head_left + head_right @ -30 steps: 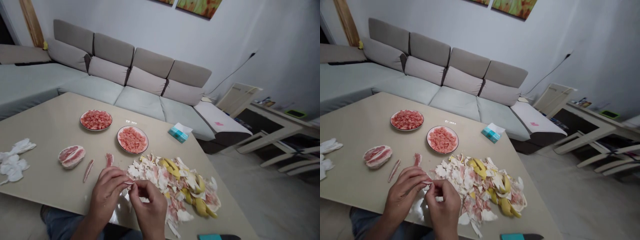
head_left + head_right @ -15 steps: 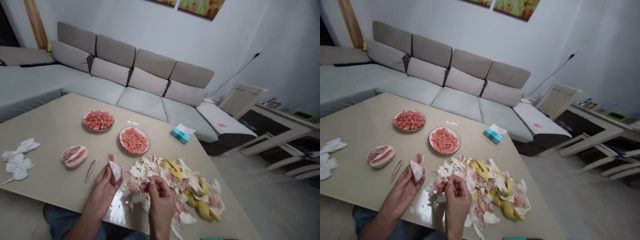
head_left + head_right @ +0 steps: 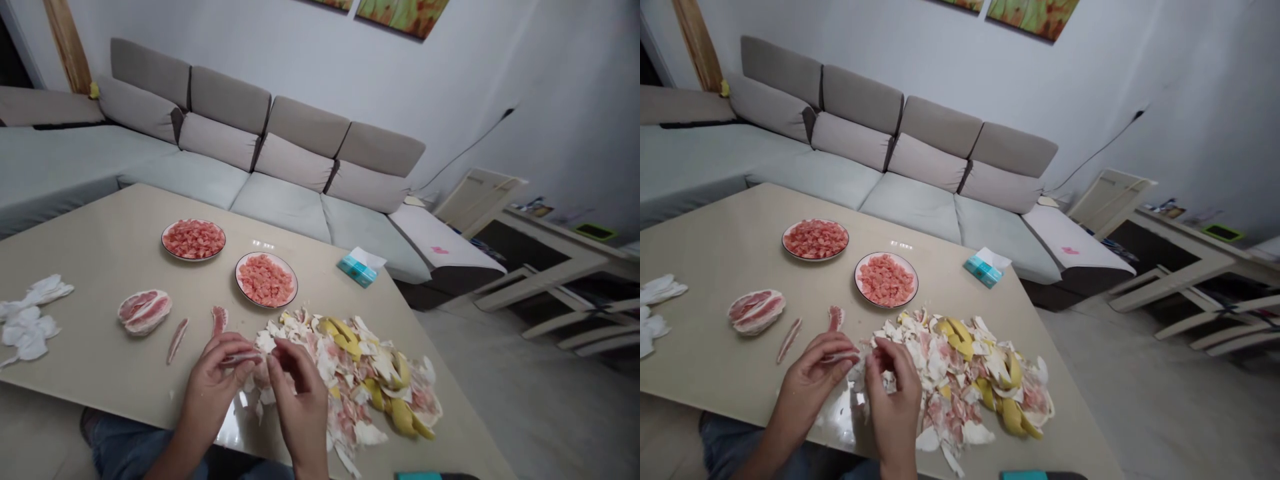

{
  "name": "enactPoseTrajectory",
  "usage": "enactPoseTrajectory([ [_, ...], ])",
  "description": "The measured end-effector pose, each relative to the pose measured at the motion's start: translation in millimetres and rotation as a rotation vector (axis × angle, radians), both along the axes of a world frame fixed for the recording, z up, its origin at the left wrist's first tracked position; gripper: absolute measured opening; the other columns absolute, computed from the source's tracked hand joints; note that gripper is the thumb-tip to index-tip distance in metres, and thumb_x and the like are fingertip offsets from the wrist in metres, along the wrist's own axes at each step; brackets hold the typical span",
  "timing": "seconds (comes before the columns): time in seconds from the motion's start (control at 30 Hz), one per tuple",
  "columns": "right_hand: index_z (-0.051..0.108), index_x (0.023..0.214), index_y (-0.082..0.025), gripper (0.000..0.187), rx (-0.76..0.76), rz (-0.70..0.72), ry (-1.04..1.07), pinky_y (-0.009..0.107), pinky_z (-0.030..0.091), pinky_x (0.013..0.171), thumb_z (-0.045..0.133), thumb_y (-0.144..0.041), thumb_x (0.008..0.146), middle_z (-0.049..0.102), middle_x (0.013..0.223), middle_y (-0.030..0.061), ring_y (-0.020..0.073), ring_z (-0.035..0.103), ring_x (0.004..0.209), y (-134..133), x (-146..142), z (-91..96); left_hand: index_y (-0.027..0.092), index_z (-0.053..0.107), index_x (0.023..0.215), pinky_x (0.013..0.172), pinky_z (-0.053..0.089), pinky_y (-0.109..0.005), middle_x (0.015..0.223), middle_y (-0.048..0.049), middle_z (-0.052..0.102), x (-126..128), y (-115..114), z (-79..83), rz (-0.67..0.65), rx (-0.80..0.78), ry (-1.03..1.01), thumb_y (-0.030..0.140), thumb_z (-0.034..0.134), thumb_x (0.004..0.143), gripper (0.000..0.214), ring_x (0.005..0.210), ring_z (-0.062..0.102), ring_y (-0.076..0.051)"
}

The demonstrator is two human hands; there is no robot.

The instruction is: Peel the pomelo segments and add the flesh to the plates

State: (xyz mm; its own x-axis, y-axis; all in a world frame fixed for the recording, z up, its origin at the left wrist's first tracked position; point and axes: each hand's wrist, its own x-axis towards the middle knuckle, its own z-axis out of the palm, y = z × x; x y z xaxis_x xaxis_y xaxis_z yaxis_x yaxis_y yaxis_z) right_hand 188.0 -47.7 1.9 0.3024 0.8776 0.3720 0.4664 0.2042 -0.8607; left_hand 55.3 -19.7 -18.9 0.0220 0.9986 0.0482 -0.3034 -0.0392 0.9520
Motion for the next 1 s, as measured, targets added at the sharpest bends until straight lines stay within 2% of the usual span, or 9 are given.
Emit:
enactPoseTrajectory([
  [0.07, 0.068, 0.102, -0.023, 0.017, 0.006, 0.117, -0.009, 0.026, 0.052, 0.067, 0.061, -0.024, 0.087, 0.066, 0.091, 0.0051, 0.017, 0.063, 0.079, -3.1, -3.7, 6.3, 0.02, 0.073, 0.08, 0.084, 0.052, -0.027, 0.099, -0.0064, 0.061, -0.2, -0.6, -3.0, 0.009, 0.069, 0.075, 0.03, 0.075, 0.071, 0.013, 0.096, 0.061, -0.02],
  [0.13, 0.07, 0.096, -0.023, 0.013, 0.04, 0.163, -0.046, 0.025, 0.051, 0.065, 0.061, -0.022, 0.087, 0.067, 0.087, 0.0049, 0.017, 0.063, 0.078, -4.8, -4.8, 9.8, 0.021, 0.071, 0.084, 0.084, 0.052, -0.027, 0.097, -0.0053, 0.062, -0.1, -0.7, -4.9, 0.045, 0.059, 0.078, 0.028, 0.078, 0.068, 0.018, 0.095, 0.062, -0.02],
  [0.27, 0.071, 0.088, -0.02, 0.011, 0.038, 0.102, -0.01, 0.025, 0.052, 0.058, 0.06, -0.024, 0.088, 0.069, 0.078, 0.0047, 0.0159, 0.064, 0.065, -5.6, -3.2, 10.7, 0.024, 0.061, 0.101, 0.078, 0.054, -0.028, 0.098, -0.0013, 0.065, -0.2, 0.8, -3.0, 0.089, -0.083, -0.143, 0.024, 0.083, 0.06, 0.047, 0.087, 0.065, -0.018],
  [0.37, 0.073, 0.09, -0.02, 0.015, 0.014, 0.077, -0.014, 0.024, 0.053, 0.056, 0.058, -0.024, 0.089, 0.07, 0.071, 0.0028, 0.0148, 0.065, 0.058, -6.0, -2.4, 10.1, 0.023, 0.058, 0.108, 0.085, 0.052, -0.028, 0.11, -0.0043, 0.066, -1.4, 2.2, 1.4, 0.069, -0.162, -0.301, 0.024, 0.081, 0.063, 0.05, 0.099, 0.065, -0.019],
  [0.47, 0.073, 0.093, -0.019, 0.017, 0.048, 0.09, -0.1, 0.023, 0.053, 0.056, 0.056, -0.021, 0.089, 0.072, 0.073, 0.0035, 0.015, 0.067, 0.059, -6.9, -3.3, 8.4, 0.023, 0.058, 0.111, 0.092, 0.048, -0.028, 0.118, -0.0067, 0.065, -2.6, 1.7, 4.3, 0.062, -0.222, -0.39, 0.023, 0.079, 0.067, 0.049, 0.11, 0.06, -0.021],
  [0.6, 0.07, 0.096, -0.018, 0.018, 0.108, 0.109, -0.318, 0.023, 0.052, 0.057, 0.054, -0.016, 0.088, 0.072, 0.076, 0.0046, 0.0156, 0.067, 0.062, -8.5, -6.3, 2.3, 0.027, 0.053, 0.117, 0.084, 0.053, -0.031, 0.112, -0.005, 0.066, -2.8, -0.3, 3.4, -0.025, -0.247, -0.442, 0.023, 0.076, 0.073, 0.049, 0.097, 0.065, -0.019],
  [0.73, 0.068, 0.084, -0.018, 0.016, 0.127, 0.028, -0.476, 0.023, 0.045, 0.051, 0.053, -0.016, 0.086, 0.066, 0.065, 0.0028, 0.0149, 0.06, 0.054, -10.9, -9.3, -2.1, 0.026, 0.054, 0.119, 0.081, 0.052, -0.025, 0.105, -0.0037, 0.067, -1.2, -1.1, 1.4, 0.008, -0.218, -0.37, 0.023, 0.076, 0.073, 0.051, 0.096, 0.063, -0.016],
  [0.87, 0.066, 0.079, -0.018, 0.017, 0.138, 0.01, -0.495, 0.022, 0.04, 0.05, 0.051, -0.015, 0.085, 0.062, 0.06, 0.0011, 0.0131, 0.056, 0.05, -13.2, -13.0, -0.3, 0.024, 0.052, 0.126, 0.079, 0.053, -0.026, 0.119, -0.0077, 0.061, -1.6, -0.3, 6.3, -0.023, -0.278, -0.372, 0.027, 0.074, 0.075, 0.055, 0.1, 0.06, -0.019],
  [1.0, 0.064, 0.072, -0.018, 0.017, 0.118, 0.059, -0.426, 0.021, 0.038, 0.049, 0.051, -0.014, 0.083, 0.059, 0.058, -0.0003, 0.0114, 0.054, 0.049, -14.7, -16.4, 5.5, 0.02, 0.056, 0.124, 0.067, 0.052, -0.023, 0.103, -0.0072, 0.065, -7.0, 1.7, 12.4, -0.148, -0.368, -0.453, 0.027, 0.073, 0.077, 0.051, 0.079, 0.062, -0.014],
])
